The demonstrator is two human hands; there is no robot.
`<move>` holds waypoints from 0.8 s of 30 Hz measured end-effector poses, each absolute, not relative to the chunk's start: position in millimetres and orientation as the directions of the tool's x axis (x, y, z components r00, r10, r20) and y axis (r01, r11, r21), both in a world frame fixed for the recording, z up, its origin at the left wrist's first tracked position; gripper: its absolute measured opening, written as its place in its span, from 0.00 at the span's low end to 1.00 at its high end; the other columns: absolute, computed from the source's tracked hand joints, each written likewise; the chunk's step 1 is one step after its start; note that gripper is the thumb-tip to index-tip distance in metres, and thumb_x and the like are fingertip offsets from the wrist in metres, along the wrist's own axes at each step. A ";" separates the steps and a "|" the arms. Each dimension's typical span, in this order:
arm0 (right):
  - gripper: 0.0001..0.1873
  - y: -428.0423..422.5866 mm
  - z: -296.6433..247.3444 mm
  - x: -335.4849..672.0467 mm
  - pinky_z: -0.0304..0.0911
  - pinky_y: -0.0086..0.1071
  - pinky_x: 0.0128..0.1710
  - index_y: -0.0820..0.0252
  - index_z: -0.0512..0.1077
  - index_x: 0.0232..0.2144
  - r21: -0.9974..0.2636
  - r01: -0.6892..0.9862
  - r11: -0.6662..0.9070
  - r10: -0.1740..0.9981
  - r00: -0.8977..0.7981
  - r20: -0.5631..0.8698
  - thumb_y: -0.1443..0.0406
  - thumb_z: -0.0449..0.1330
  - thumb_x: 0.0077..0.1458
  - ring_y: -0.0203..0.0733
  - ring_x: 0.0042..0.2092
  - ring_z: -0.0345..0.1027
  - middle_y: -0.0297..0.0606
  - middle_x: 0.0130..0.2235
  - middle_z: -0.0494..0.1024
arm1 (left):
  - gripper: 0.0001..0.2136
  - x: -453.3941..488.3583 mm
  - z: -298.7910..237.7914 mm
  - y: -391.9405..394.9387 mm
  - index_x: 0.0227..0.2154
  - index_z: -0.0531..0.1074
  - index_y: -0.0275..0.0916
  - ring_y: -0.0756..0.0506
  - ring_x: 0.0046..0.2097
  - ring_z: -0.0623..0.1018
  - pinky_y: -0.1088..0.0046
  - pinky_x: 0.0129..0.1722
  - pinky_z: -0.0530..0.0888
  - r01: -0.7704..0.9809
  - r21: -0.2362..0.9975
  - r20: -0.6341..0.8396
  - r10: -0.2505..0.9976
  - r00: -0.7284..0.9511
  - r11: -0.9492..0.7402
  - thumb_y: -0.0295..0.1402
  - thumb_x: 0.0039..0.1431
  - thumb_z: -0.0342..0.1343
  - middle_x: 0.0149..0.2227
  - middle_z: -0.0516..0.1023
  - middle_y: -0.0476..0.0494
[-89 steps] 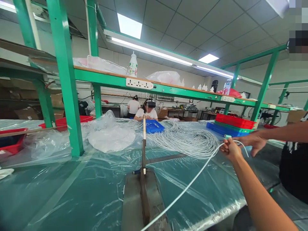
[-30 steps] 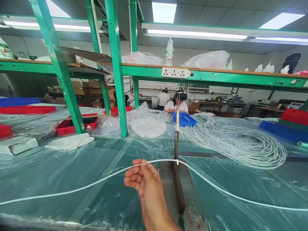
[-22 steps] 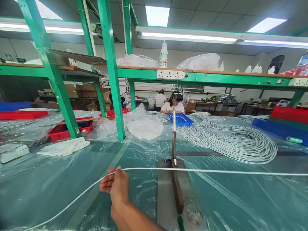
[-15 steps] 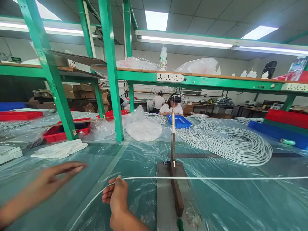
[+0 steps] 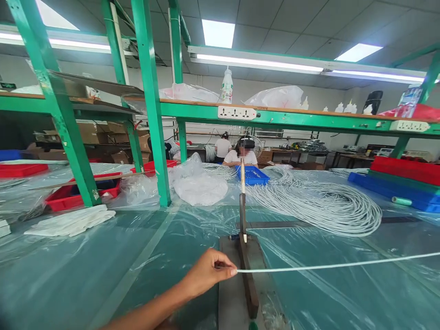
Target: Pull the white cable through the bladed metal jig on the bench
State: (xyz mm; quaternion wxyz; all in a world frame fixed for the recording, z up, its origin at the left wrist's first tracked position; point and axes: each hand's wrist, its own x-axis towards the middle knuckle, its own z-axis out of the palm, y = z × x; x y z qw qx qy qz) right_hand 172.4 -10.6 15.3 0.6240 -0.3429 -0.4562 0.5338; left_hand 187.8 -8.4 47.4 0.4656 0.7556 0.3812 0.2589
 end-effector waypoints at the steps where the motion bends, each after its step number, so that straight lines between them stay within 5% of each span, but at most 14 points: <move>1: 0.37 -14.0 22.7 180.1 0.40 0.25 0.14 0.53 0.59 0.13 -0.903 -0.347 0.255 0.966 0.139 0.220 0.31 0.30 0.36 0.30 0.14 0.37 0.24 0.11 0.33 | 0.14 190.0 45.0 -9.2 0.29 0.78 0.32 0.48 0.29 0.72 0.77 0.29 0.64 0.358 0.893 0.041 0.840 0.540 -0.273 0.38 0.45 0.57 0.27 0.78 0.43; 4: 0.32 -33.9 55.3 213.7 0.39 0.25 0.14 0.52 0.60 0.10 -0.931 -0.200 0.304 0.942 0.205 0.264 0.34 0.41 0.36 0.28 0.14 0.33 0.21 0.11 0.30 | 0.11 195.8 44.0 -15.5 0.26 0.78 0.35 0.48 0.30 0.74 0.78 0.30 0.68 0.504 0.815 0.032 0.890 0.455 -0.287 0.37 0.47 0.56 0.27 0.79 0.48; 8: 0.13 -25.5 121.1 294.3 0.47 0.27 0.16 0.59 0.72 0.21 -0.975 -0.036 0.221 0.961 -0.161 0.224 0.56 0.65 0.36 0.29 0.15 0.49 0.27 0.14 0.63 | 0.10 197.8 46.5 -23.2 0.25 0.77 0.40 0.48 0.30 0.75 0.79 0.28 0.70 0.626 0.712 0.038 0.907 0.419 -0.319 0.36 0.50 0.52 0.25 0.78 0.54; 9: 0.10 -8.9 136.9 316.0 0.50 0.28 0.18 0.60 0.73 0.23 -0.973 0.043 0.228 0.965 -0.146 0.219 0.59 0.62 0.40 0.30 0.17 0.51 0.31 0.19 0.69 | 0.09 197.4 46.1 -24.2 0.25 0.77 0.41 0.48 0.30 0.75 0.78 0.28 0.69 0.619 0.715 0.053 0.908 0.415 -0.324 0.36 0.50 0.53 0.25 0.78 0.54; 11: 0.07 37.6 160.7 351.7 0.54 0.28 0.22 0.60 0.71 0.24 -0.953 0.100 0.285 0.916 0.264 0.301 0.62 0.60 0.44 0.29 0.19 0.52 0.31 0.23 0.70 | 0.07 196.6 43.8 -24.6 0.25 0.78 0.42 0.48 0.30 0.75 0.76 0.29 0.66 0.597 0.732 0.071 0.909 0.410 -0.327 0.34 0.48 0.54 0.26 0.79 0.52; 13: 0.06 88.6 171.2 372.3 0.55 0.28 0.23 0.60 0.70 0.29 -0.964 0.104 0.244 0.895 0.360 0.265 0.63 0.58 0.48 0.29 0.20 0.51 0.31 0.25 0.69 | 0.08 196.2 40.6 -23.4 0.24 0.78 0.41 0.48 0.29 0.74 0.75 0.28 0.64 0.596 0.743 0.061 0.918 0.392 -0.304 0.34 0.47 0.54 0.25 0.79 0.49; 24: 0.22 155.4 172.2 377.6 0.60 0.27 0.17 0.60 0.60 0.29 -0.991 -0.131 -0.034 0.979 0.196 -0.060 0.48 0.41 0.58 0.27 0.15 0.45 0.32 0.23 0.65 | 0.08 199.3 42.8 -21.7 0.23 0.77 0.41 0.49 0.27 0.72 0.76 0.25 0.59 0.657 0.693 0.059 0.932 0.358 -0.297 0.34 0.46 0.53 0.24 0.78 0.49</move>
